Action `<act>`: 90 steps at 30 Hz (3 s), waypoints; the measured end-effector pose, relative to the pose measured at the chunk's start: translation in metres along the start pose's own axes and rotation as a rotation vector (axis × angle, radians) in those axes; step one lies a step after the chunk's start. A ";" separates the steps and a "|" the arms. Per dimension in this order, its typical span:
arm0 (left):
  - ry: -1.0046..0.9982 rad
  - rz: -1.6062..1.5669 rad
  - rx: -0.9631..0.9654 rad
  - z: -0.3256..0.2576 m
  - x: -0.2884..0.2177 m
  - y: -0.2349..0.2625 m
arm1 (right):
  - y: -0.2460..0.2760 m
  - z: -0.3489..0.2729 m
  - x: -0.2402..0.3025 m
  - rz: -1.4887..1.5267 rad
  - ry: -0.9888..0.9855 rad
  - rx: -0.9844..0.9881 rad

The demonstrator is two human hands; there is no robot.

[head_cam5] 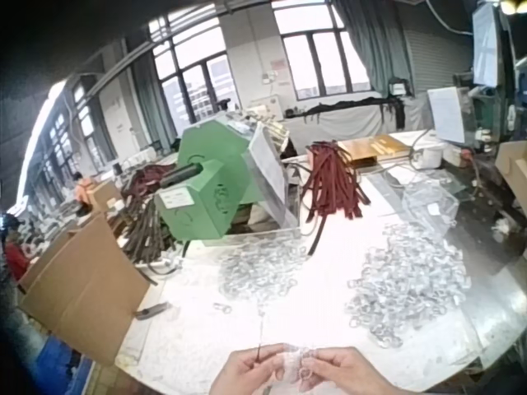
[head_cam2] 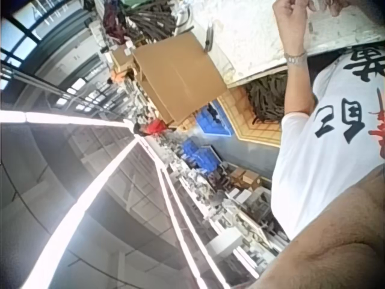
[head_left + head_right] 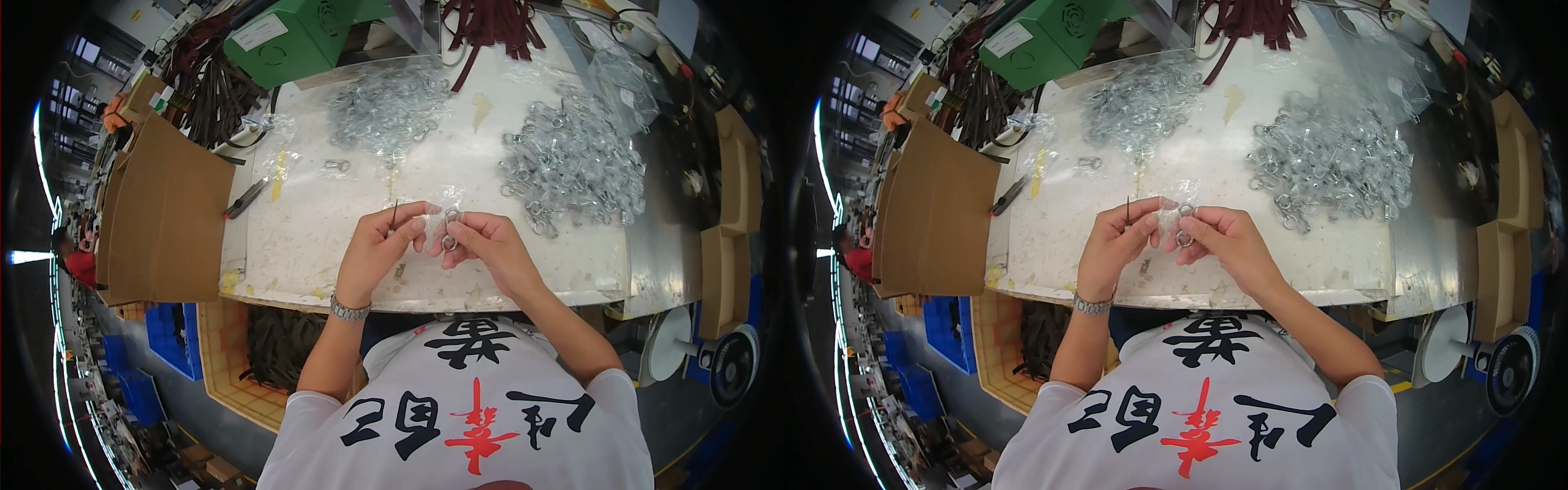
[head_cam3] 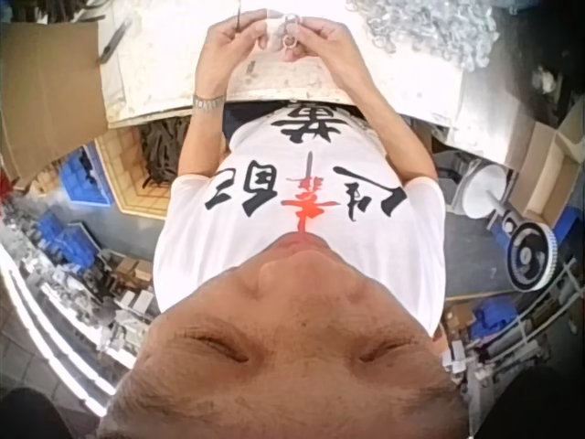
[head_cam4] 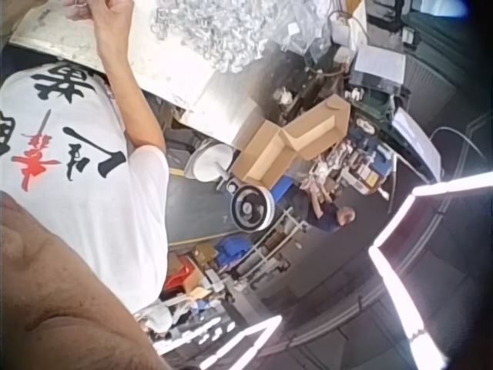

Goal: The person assembles small metal hardware components by hand at a factory workstation. They pick up individual metal pieces, manipulate them to connect or adjust them, and place the finished units into a pile on the table. The process is repetitive, involving handling small metallic parts one by one.

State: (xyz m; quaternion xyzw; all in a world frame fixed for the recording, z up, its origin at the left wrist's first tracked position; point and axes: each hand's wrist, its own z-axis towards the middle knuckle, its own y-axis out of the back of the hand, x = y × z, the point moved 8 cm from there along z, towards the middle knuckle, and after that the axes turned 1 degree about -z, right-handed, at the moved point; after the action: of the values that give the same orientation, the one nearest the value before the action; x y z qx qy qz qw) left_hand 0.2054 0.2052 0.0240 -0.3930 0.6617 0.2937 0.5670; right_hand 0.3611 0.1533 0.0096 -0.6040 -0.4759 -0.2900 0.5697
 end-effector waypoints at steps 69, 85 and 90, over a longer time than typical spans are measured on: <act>0.009 0.063 0.292 -0.032 -0.012 -0.048 | 0.011 -0.024 0.014 -0.297 0.081 -0.201; -0.085 0.217 0.147 -0.002 0.008 -0.021 | 0.011 -0.023 0.029 -0.634 0.222 -0.315; -0.401 0.972 -0.407 0.013 -0.041 0.100 | 0.062 -0.031 0.123 -1.360 0.582 -0.550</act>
State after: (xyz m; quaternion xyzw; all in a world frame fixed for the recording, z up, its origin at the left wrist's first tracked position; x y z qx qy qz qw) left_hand 0.1290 0.2757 0.0564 -0.0810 0.5759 0.7117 0.3940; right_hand 0.4699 0.1598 0.0996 -0.1993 -0.4837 -0.8287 0.1991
